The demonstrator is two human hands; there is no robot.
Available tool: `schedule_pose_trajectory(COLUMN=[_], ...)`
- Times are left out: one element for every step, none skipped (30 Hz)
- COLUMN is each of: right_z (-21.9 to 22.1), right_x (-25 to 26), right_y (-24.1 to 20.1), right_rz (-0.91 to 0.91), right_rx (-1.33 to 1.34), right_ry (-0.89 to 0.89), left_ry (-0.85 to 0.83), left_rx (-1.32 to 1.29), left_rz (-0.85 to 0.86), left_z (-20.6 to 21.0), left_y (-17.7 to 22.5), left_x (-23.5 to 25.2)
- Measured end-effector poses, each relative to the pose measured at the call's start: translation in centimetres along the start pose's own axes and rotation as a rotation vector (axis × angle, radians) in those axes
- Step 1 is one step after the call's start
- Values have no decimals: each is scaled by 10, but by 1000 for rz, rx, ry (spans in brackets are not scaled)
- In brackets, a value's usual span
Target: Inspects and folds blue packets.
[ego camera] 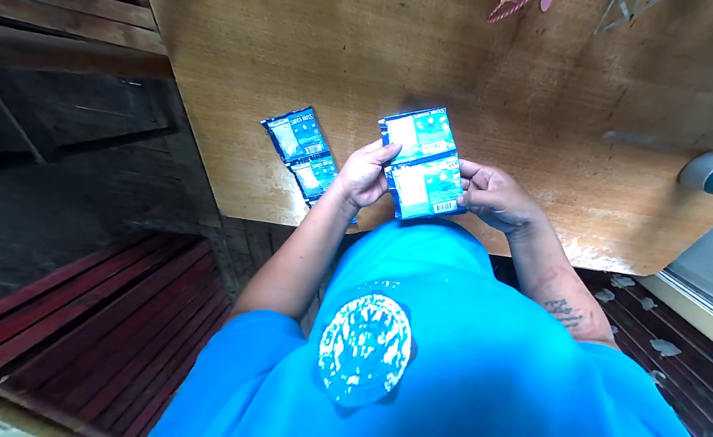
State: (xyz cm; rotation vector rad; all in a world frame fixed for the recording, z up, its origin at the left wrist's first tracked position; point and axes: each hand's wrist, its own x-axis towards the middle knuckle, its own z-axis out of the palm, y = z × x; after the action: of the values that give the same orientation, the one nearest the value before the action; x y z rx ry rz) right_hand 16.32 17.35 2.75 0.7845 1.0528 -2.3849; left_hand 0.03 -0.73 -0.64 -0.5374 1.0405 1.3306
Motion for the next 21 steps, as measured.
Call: schedule_pose_trajectory(right_z=[0, 0, 0, 0, 1, 1, 1, 1, 0, 0, 0, 0, 0, 0, 0, 0, 0, 0, 0, 0, 0], right_x=[0, 0, 0, 0, 0, 0, 0, 0, 0, 0, 0, 0, 0, 0, 0, 0, 0, 0, 0, 0, 0], right_y=[0, 1, 1, 0, 0, -1, -1, 0, 0, 1, 0, 0, 0, 0, 0, 1, 0, 0, 0, 1, 1], right_rz=[-2, -3, -5, -4, -1, 1, -1, -5, -8, -9, -8, -6, -7, -9, -9, -8, -5, -4, -4, -7, -7], right_rx=[-2, -3, -3, -2, -2, -2, 1, 1, 0, -2, -4, -8, -10, -10, -10, -9, -11, -14, -13, -5, 4], right_ry=[2, 3, 5, 4, 3, 3, 3, 1, -1, -2, -2, 2, 5, 3, 2, 1, 3, 5, 4, 4, 2], left_ry=[-1, -1, -2, 0, -2, 0, 2, 3, 7, 12, 16, 18, 17, 13, 10, 9, 12, 15, 17, 20, 27], left_rx=[0, 2, 3, 6, 5, 3, 4, 5, 3, 0, -1, -2, -3, -3, -3, -6, -8, -7, -4, -4, -9], left_rz=[3, 6, 8, 9, 8, 8, 7, 6, 6, 6, 8, 9, 9, 8, 8, 7, 4, 2, 2, 3, 4], left_z=[0, 0, 0, 0, 0, 0, 0, 0, 0, 1, 1, 0, 0, 0, 0, 0, 0, 1, 1, 2, 2], left_y=[0, 0, 0, 0, 0, 0, 0, 0, 0, 0, 0, 0, 0, -1, -1, -1, 0, 0, 0, 0, 0], left_x=[0, 0, 0, 0, 0, -1, -1, -1, -1, -1, -1, -1, -1, 0, 0, 0, -1, -1, -1, -1, -1])
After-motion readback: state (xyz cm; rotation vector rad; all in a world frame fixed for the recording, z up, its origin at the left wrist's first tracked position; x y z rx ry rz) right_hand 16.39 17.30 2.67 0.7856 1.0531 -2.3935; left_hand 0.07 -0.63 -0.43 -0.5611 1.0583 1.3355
